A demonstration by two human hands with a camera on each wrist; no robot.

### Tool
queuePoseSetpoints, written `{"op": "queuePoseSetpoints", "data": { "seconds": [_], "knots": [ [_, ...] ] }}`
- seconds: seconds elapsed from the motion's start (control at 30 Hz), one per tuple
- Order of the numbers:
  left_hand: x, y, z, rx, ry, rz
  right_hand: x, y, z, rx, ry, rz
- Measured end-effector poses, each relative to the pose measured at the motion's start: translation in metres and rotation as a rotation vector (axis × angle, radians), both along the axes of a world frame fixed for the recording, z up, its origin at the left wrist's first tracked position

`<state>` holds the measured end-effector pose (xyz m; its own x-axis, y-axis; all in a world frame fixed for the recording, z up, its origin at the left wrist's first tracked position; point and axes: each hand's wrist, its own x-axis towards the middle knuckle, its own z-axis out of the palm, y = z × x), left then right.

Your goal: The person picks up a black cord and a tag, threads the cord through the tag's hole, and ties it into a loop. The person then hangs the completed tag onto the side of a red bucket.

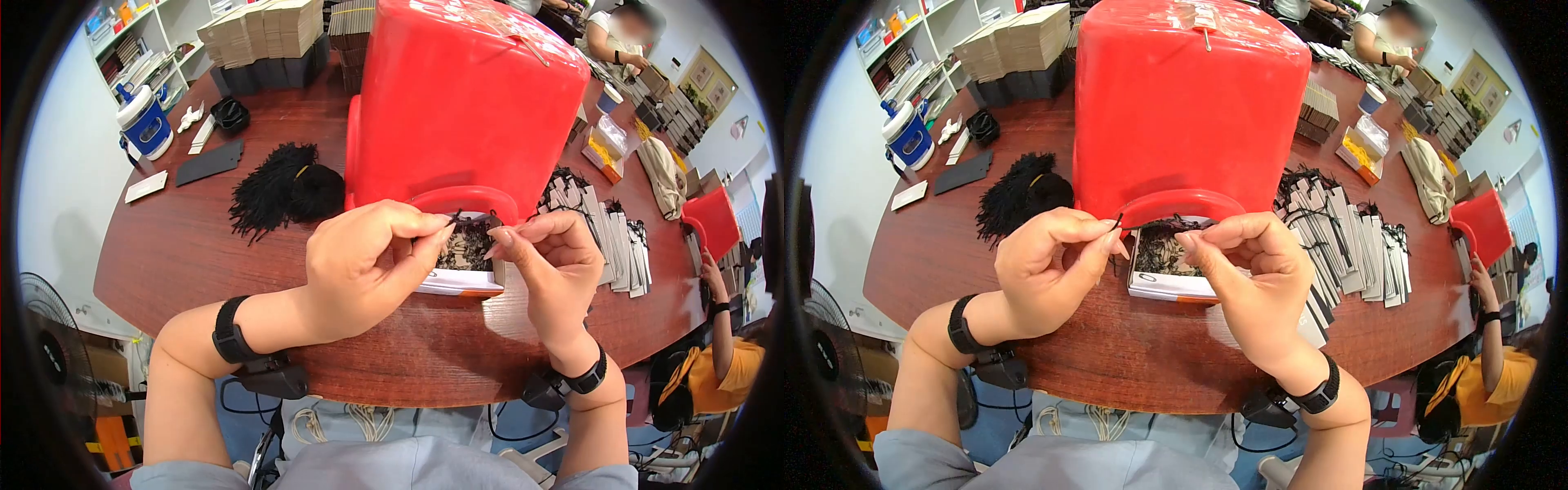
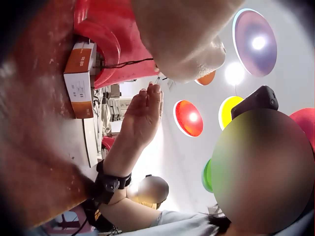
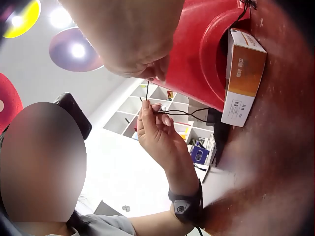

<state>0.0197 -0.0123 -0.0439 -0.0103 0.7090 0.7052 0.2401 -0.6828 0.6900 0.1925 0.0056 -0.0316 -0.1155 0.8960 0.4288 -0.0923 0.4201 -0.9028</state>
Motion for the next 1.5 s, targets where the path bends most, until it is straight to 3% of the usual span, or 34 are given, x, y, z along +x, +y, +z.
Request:
{"op": "queuePoseSetpoints", "data": {
  "seconds": [0.2,0.53,0.63,0.7,0.8,1.23,1.5],
  "knots": [
    [0.0,0.001,0.002,0.309,0.224,0.119,-0.001,-0.002,0.002,-0.003,0.019,0.023],
    [-0.003,0.001,0.001,0.353,0.334,0.102,0.001,-0.006,0.003,0.005,-0.071,0.04],
    [0.0,-0.001,0.002,0.153,0.22,0.006,0.0,-0.006,0.0,0.042,-0.065,0.054],
    [0.002,-0.005,0.01,-0.474,-0.196,-0.268,0.0,-0.007,-0.001,0.074,-0.046,0.059],
    [0.002,-0.002,0.011,-0.588,-0.359,-0.394,0.0,-0.008,-0.001,0.11,-0.069,0.075],
    [0.002,-0.005,0.016,-0.484,-0.368,-0.314,0.0,-0.006,-0.001,0.109,-0.126,0.004],
    [0.003,-0.009,0.008,-0.358,-0.197,-0.277,-0.001,-0.009,0.0,0.087,-0.108,0.017]
  ]
}}
